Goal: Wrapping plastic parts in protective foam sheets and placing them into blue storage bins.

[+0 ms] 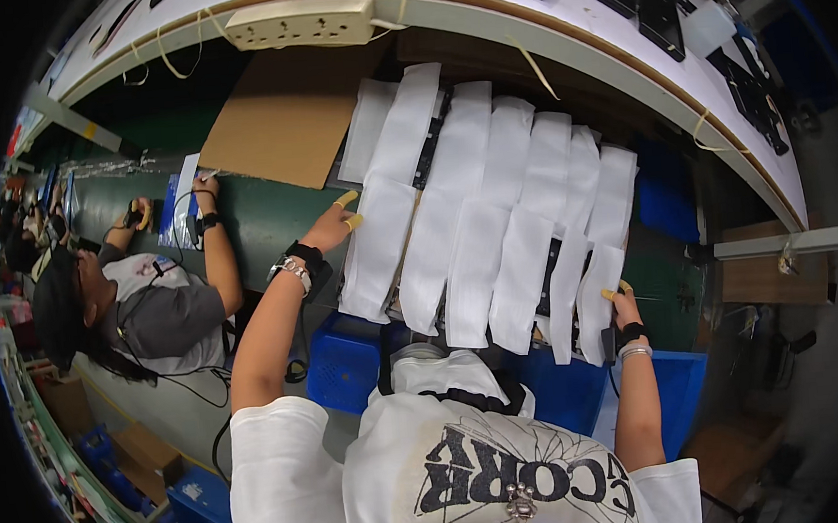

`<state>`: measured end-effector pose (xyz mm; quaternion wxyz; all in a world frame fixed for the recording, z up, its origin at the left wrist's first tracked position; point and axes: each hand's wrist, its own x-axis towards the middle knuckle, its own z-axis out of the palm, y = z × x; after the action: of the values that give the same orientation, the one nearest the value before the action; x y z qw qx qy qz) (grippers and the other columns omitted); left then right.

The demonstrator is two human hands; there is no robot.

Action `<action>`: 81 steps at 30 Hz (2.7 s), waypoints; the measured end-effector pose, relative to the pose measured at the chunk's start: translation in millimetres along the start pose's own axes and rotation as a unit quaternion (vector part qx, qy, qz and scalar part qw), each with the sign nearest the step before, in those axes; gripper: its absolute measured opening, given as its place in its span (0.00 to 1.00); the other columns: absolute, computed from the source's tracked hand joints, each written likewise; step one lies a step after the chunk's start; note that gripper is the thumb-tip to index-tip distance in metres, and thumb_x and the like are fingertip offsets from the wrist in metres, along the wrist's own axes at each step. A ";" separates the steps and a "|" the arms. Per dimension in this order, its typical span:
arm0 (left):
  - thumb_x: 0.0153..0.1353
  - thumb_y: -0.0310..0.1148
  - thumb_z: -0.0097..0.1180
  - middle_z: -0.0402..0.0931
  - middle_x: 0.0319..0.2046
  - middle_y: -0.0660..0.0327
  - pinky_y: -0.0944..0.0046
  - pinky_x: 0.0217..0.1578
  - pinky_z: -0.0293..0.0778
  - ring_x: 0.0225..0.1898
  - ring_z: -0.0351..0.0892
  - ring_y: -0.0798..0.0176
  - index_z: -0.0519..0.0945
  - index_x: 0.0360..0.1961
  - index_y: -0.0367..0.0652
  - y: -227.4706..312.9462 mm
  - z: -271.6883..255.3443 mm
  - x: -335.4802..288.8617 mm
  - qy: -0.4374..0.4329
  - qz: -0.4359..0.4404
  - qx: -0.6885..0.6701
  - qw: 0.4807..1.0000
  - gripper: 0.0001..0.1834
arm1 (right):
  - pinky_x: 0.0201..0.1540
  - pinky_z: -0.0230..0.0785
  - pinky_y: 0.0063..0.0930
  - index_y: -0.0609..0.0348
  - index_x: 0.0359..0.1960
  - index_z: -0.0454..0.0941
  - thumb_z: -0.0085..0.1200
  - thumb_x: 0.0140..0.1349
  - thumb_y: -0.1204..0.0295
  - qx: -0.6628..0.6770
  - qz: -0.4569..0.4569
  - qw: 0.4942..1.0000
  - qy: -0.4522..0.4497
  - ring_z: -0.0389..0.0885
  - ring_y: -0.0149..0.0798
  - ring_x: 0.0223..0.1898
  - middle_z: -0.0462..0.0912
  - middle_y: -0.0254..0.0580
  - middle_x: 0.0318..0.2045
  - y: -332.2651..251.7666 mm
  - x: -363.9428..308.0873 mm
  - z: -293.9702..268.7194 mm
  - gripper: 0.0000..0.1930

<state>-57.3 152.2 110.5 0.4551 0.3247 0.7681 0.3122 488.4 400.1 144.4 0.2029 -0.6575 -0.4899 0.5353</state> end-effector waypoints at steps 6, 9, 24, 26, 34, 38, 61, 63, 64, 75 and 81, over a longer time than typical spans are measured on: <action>0.62 0.41 0.41 0.73 0.40 0.66 0.73 0.34 0.64 0.36 0.69 0.72 0.65 0.55 0.48 -81.5 -22.2 -118.0 0.134 0.007 -0.143 0.981 0.21 | 0.50 0.65 0.29 0.57 0.62 0.51 0.58 0.50 0.75 -0.125 -0.070 0.989 0.029 0.69 0.44 0.51 0.68 0.55 0.50 -15.7 -28.4 3.2 0.38; 0.60 0.29 0.37 0.73 0.37 0.62 0.74 0.31 0.65 0.34 0.70 0.72 0.68 0.52 0.41 -100.8 1.1 -169.3 0.184 -0.112 -0.192 0.957 0.18 | 0.48 0.63 0.21 0.55 0.58 0.62 0.50 0.58 0.76 -0.087 -0.234 0.965 0.077 0.71 0.32 0.45 0.73 0.44 0.45 -14.9 -30.3 -17.3 0.24; 0.60 0.29 0.45 0.76 0.33 0.58 0.70 0.39 0.68 0.35 0.76 0.68 0.68 0.52 0.37 -55.3 49.5 -243.6 0.092 -0.027 -0.108 0.990 0.18 | 0.36 0.65 0.31 0.60 0.37 0.77 0.49 0.53 0.78 -0.200 -0.436 0.843 -0.244 0.74 0.46 0.31 0.78 0.47 0.29 -52.7 -187.5 89.0 0.10; 0.60 0.28 0.46 0.76 0.32 0.57 0.71 0.39 0.68 0.35 0.75 0.69 0.65 0.55 0.40 -45.1 44.9 -235.5 0.119 -0.011 -0.130 0.984 0.21 | 0.43 0.61 0.36 0.59 0.37 0.77 0.49 0.54 0.75 -0.375 -0.460 0.763 -0.255 0.71 0.47 0.30 0.75 0.47 0.24 -56.7 -198.4 104.5 0.09; 0.58 0.26 0.49 0.72 0.32 0.64 0.71 0.39 0.67 0.34 0.70 0.71 0.61 0.60 0.50 -9.1 6.7 -171.8 0.022 0.070 -0.001 0.997 0.27 | 0.56 0.51 0.47 0.59 0.39 0.75 0.50 0.53 0.72 -0.400 -0.513 0.724 -0.228 0.71 0.41 0.44 0.76 0.42 0.34 -78.3 -218.5 190.9 0.12; 0.55 0.27 0.53 0.70 0.33 0.60 0.67 0.38 0.70 0.33 0.71 0.64 0.63 0.60 0.51 -20.9 -24.6 -122.3 -0.049 0.138 0.123 0.982 0.29 | 0.59 0.42 0.58 0.50 0.45 0.74 0.56 0.49 0.67 -0.422 -0.470 0.739 -0.233 0.63 0.43 0.54 0.72 0.41 0.44 -84.4 -210.8 242.8 0.18; 0.48 0.28 0.56 0.66 0.53 0.60 0.60 0.47 0.70 0.56 0.64 0.55 0.74 0.42 0.49 -40.5 -21.6 2.2 0.084 0.520 0.313 0.791 0.17 | 0.55 0.55 0.52 0.44 0.32 0.80 0.54 0.49 0.70 -0.415 -0.644 0.641 0.046 0.76 0.30 0.43 0.79 0.25 0.37 -18.1 -226.6 344.4 0.08; 0.46 0.27 0.57 0.69 0.48 0.60 0.59 0.47 0.69 0.53 0.66 0.55 0.75 0.40 0.48 -34.4 -22.5 -7.1 0.158 0.578 0.399 0.694 0.17 | 0.54 0.55 0.53 0.44 0.31 0.81 0.55 0.46 0.71 -0.404 -0.647 0.634 0.132 0.77 0.30 0.42 0.79 0.24 0.36 -12.1 -233.7 344.5 0.09; 0.43 0.26 0.58 0.69 0.47 0.58 0.58 0.49 0.67 0.51 0.68 0.54 0.75 0.39 0.46 -36.7 -19.7 -14.2 0.169 0.571 0.367 0.715 0.17 | 0.54 0.56 0.52 0.46 0.32 0.81 0.56 0.44 0.73 -0.382 -0.650 0.641 0.144 0.77 0.30 0.41 0.80 0.26 0.35 -6.8 -233.9 347.9 0.11; 0.33 0.13 0.50 0.77 0.30 0.57 0.66 0.34 0.72 0.31 0.77 0.55 0.75 0.31 0.38 -50.2 -41.1 -66.3 0.280 0.646 0.109 0.702 0.18 | 0.44 0.69 0.37 0.63 0.35 0.76 0.52 0.51 0.78 -0.074 -0.722 0.604 0.330 0.79 0.43 0.37 0.80 0.47 0.35 -4.2 -262.9 359.8 0.09; 0.51 0.25 0.59 0.76 0.28 0.61 0.69 0.29 0.70 0.30 0.74 0.66 0.73 0.38 0.38 -77.4 -68.7 -86.6 0.377 0.517 -0.090 0.764 0.12 | 0.44 0.69 0.37 0.61 0.37 0.74 0.53 0.52 0.72 -0.096 -0.625 0.640 0.437 0.77 0.45 0.39 0.78 0.50 0.39 37.0 -280.1 377.9 0.10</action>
<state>-103.4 25.8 120.3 -0.0739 0.4860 0.5621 0.6651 177.8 45.3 126.4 0.6155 -0.3683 -0.6866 -0.1187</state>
